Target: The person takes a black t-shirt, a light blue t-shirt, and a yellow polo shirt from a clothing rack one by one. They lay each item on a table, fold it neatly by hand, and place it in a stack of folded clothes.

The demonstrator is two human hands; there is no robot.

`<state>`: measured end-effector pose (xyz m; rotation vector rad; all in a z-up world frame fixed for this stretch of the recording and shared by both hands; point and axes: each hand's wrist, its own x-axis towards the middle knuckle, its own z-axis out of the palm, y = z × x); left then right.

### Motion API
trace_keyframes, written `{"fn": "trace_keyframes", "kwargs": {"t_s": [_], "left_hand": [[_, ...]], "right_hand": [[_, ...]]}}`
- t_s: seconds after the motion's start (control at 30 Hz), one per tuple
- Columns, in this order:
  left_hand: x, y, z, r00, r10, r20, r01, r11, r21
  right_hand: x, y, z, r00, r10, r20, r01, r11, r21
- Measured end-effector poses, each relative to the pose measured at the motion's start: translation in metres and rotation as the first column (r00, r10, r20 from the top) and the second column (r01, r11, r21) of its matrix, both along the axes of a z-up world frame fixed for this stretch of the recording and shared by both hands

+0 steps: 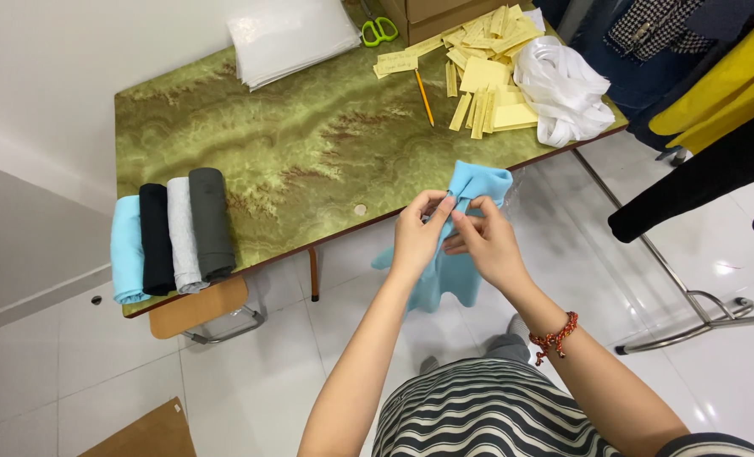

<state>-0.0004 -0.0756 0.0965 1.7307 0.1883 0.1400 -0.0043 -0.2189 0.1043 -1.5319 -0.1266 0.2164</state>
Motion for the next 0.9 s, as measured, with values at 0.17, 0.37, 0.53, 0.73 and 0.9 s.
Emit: {"fn": "trace_keyframes", "kwargs": {"t_s": [0.17, 0.37, 0.53, 0.73, 0.9], "left_hand": [[0.003, 0.005, 0.018, 0.998, -0.066, 0.022, 0.068, 0.995, -0.07], [0.007, 0.007, 0.033, 0.991, -0.104, 0.083, 0.11, 0.992, -0.068], [0.021, 0.011, 0.029, 0.995, -0.04, 0.091, 0.043, 0.999, -0.028], [0.026, 0.018, 0.029, 0.991, 0.093, 0.092, -0.085, 0.992, -0.091], [0.015, 0.021, 0.056, 0.984, -0.008, 0.178, 0.02, 0.998, -0.066]], "right_hand": [[0.018, -0.009, 0.012, 0.998, 0.031, 0.053, -0.029, 0.999, -0.039], [0.03, -0.02, 0.041, 0.987, 0.105, 0.123, -0.084, 0.983, -0.161], [0.03, -0.021, 0.074, 0.948, 0.203, 0.246, -0.077, 0.894, -0.441], [0.047, -0.026, 0.087, 0.627, 0.337, 0.702, 0.344, 0.689, -0.638], [0.062, -0.028, 0.125, 0.612, 0.446, 0.653, 0.183, 0.723, -0.666]]}}
